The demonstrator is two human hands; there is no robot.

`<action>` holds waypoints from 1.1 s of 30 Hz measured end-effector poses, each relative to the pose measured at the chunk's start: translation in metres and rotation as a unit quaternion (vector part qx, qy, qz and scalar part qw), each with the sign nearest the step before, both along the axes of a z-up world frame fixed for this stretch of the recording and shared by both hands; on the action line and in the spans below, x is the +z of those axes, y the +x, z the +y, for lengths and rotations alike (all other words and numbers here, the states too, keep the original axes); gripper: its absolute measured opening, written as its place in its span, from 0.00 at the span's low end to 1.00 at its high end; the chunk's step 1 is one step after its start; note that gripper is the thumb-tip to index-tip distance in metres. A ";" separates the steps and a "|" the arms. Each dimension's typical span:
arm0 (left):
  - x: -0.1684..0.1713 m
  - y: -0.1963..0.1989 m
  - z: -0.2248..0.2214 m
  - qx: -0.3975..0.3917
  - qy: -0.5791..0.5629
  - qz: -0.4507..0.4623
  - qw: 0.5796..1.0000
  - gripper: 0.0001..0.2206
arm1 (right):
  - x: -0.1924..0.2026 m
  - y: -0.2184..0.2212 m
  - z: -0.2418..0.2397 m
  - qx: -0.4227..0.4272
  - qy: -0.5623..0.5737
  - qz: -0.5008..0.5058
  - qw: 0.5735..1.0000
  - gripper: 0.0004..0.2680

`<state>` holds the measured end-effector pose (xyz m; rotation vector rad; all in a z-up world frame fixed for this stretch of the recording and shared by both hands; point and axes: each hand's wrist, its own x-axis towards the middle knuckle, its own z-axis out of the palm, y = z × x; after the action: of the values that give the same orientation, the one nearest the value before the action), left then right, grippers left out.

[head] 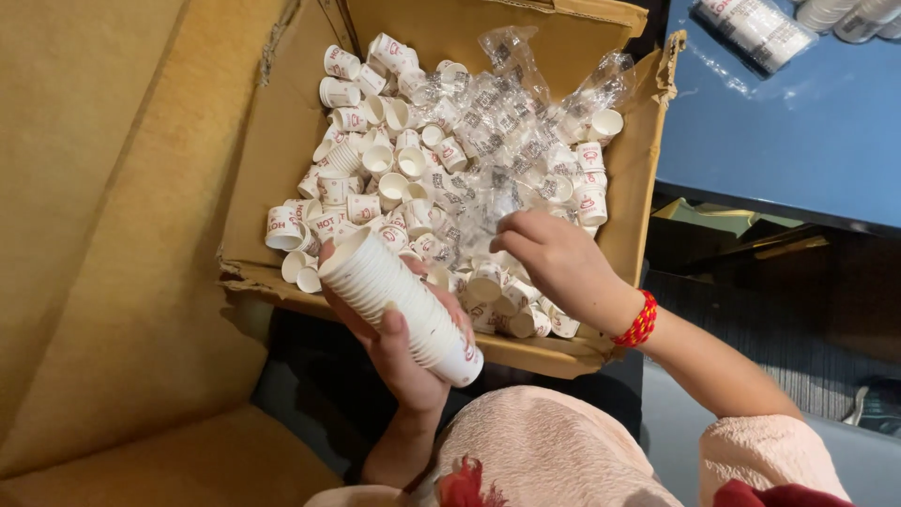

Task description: The recorder is stacking and organizing paper cups from a box and placing them into a plastic sleeve.

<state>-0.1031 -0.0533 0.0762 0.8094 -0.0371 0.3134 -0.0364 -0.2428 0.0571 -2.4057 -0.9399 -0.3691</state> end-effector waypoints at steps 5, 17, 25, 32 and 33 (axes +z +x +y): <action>-0.018 0.028 -0.034 0.114 0.029 -0.075 0.990 0.41 | 0.002 -0.017 0.011 0.019 0.037 0.078 0.996 0.10; -0.090 0.042 -0.045 0.208 0.173 -0.193 0.943 0.42 | 0.017 -0.021 0.003 0.031 0.183 0.301 0.935 0.13; -0.103 0.044 -0.036 0.080 0.445 -0.157 0.878 0.37 | 0.023 -0.024 -0.003 0.022 0.199 0.316 0.927 0.18; -0.102 0.043 -0.040 0.175 0.239 -0.219 0.930 0.39 | 0.027 -0.033 -0.002 0.021 0.230 0.271 0.934 0.20; -0.104 0.044 -0.039 0.163 0.275 -0.226 0.920 0.38 | 0.027 -0.034 -0.003 0.014 0.237 0.279 0.931 0.20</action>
<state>-0.0594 -0.0920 -0.0273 1.2893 -0.4453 0.8281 -0.0705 -0.2460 0.0841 -1.8876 -0.5433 0.1010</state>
